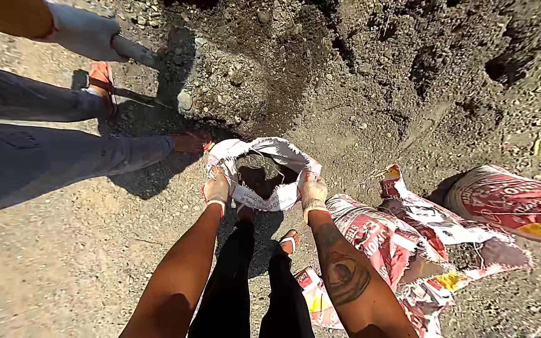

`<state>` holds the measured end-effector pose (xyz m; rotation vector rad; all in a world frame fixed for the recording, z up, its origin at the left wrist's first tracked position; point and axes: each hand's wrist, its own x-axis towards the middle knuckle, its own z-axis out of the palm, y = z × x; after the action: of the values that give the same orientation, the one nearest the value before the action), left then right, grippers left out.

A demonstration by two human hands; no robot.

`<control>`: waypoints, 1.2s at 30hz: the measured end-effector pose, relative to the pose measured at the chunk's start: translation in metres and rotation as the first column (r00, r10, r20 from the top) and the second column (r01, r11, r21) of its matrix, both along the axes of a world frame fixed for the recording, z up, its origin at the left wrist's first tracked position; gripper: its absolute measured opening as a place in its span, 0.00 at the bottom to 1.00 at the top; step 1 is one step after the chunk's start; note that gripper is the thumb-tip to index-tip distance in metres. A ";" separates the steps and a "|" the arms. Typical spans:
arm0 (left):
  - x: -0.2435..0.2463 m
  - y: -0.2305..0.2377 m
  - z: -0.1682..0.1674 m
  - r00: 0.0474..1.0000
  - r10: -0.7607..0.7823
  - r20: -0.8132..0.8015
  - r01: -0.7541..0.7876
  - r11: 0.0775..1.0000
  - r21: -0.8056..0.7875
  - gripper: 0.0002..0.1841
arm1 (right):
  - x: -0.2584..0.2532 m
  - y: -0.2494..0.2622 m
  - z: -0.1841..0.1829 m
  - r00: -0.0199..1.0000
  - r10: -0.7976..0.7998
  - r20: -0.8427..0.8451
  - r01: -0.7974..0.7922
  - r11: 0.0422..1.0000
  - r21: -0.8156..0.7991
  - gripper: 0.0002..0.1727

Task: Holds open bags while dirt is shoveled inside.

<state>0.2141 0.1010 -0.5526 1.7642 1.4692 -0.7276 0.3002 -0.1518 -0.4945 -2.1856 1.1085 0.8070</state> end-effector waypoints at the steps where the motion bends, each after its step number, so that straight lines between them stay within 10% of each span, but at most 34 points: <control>1: 0.000 0.000 -0.002 1.000 0.015 0.002 -0.015 1.000 -0.007 0.37 | 0.000 -0.001 -0.002 1.000 -0.008 0.006 0.008 1.000 0.004 0.33; 7: 0.001 0.000 0.000 0.999 0.044 0.010 -0.044 0.999 0.000 0.37 | 0.000 -0.002 -0.008 0.998 -0.036 0.048 0.034 0.999 0.036 0.33; 10: -0.006 0.004 0.010 0.826 -0.535 -0.176 0.533 0.844 -0.063 0.17 | 0.000 -0.001 -0.009 0.998 -0.043 0.042 0.041 0.998 0.046 0.32; 12: -0.010 0.005 0.014 0.712 -0.663 -0.230 0.662 0.744 -0.095 0.17 | -0.001 -0.001 -0.008 0.999 -0.014 0.050 0.012 0.999 0.043 0.30; 18: -0.028 0.001 0.013 0.989 0.049 0.137 -0.058 0.996 0.067 0.25 | -0.016 -0.004 -0.002 0.996 0.010 0.090 -0.009 1.000 -0.019 0.21; 36: -0.028 -0.005 0.008 0.985 -0.136 0.106 0.133 0.990 0.042 0.26 | -0.040 -0.024 -0.012 0.998 -0.055 0.039 0.055 0.998 0.018 0.19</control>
<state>0.1862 0.0961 -0.5444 1.9132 1.3072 -0.6657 0.2600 -0.1756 -0.5065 -2.1385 1.1334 0.7438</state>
